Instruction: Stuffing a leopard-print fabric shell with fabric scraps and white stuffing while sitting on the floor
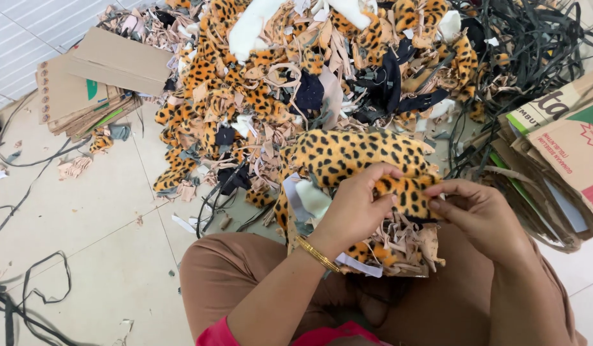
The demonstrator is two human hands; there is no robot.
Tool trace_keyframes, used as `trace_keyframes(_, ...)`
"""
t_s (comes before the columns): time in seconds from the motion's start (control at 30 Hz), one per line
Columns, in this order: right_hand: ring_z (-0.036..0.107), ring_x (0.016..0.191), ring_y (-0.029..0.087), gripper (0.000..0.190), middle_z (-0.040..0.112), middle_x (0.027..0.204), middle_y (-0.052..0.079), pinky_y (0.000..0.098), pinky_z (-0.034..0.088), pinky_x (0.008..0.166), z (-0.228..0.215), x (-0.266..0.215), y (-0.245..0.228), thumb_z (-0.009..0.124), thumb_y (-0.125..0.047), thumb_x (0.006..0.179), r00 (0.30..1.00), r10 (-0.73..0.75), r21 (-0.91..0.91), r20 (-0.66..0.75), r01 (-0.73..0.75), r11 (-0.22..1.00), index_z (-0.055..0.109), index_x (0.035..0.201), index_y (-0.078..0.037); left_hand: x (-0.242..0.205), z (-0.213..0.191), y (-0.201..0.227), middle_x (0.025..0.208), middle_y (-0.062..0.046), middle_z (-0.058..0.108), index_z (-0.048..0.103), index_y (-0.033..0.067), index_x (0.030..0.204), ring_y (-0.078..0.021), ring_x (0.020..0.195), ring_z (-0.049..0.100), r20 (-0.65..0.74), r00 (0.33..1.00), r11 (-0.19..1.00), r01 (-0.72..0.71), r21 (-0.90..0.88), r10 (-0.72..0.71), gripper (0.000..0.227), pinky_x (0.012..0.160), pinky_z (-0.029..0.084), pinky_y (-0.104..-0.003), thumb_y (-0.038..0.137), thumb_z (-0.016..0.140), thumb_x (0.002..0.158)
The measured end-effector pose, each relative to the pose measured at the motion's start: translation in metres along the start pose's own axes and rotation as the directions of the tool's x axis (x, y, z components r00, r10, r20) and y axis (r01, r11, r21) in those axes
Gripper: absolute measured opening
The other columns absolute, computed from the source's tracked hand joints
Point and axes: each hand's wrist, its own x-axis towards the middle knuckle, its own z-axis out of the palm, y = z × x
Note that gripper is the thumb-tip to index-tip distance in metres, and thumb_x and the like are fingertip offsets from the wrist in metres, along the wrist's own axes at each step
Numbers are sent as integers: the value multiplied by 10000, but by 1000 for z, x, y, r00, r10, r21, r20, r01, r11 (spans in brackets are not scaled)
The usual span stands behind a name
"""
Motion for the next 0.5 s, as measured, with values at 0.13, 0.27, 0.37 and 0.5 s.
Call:
trace_keyframes(0.13, 681, 911, 124, 331, 695, 1153, 54, 261, 577, 769, 6, -1, -13, 752, -51, 865, 1000, -27, -219, -3, 25, 975, 797, 1189, -96, 11, 11, -32, 1068, -65, 643, 725, 154, 1116, -100, 500, 422, -69, 980, 965, -171, 200, 188, 251, 680, 449, -343, 53, 561, 955)
trace_keyframes(0.27, 749, 785, 190, 329, 703, 1236, 17, 325, 572, 768, 17, -8, -43, 778, -113, 848, 991, 119, -426, -67, -136, 894, 804, 1174, -152, 13, 20, -47, 1063, -111, 531, 725, 92, 1186, -209, 658, 576, -83, 953, 895, -242, 374, 292, 277, 646, 514, -354, 68, 531, 990)
trace_keyframes(0.37, 779, 768, 204, 329, 678, 1249, 10, 330, 539, 775, 18, -8, -44, 782, -152, 846, 987, 138, -542, -78, -158, 825, 789, 1175, -165, 14, 25, -52, 1078, -124, 505, 749, 114, 1095, -228, 541, 572, -122, 933, 816, -226, 532, 338, 210, 497, 532, -344, 113, 570, 986)
trace_keyframes(0.5, 642, 1118, 274, 306, 654, 1211, 77, 422, 477, 945, 18, -13, -48, 720, -324, 886, 993, 11, -716, -114, -89, 693, 765, 1161, -198, 3, 24, -47, 1104, -107, 531, 768, 145, 880, -342, 951, 531, -235, 859, 695, -177, 697, 455, 66, 807, 484, -457, 140, 703, 870)
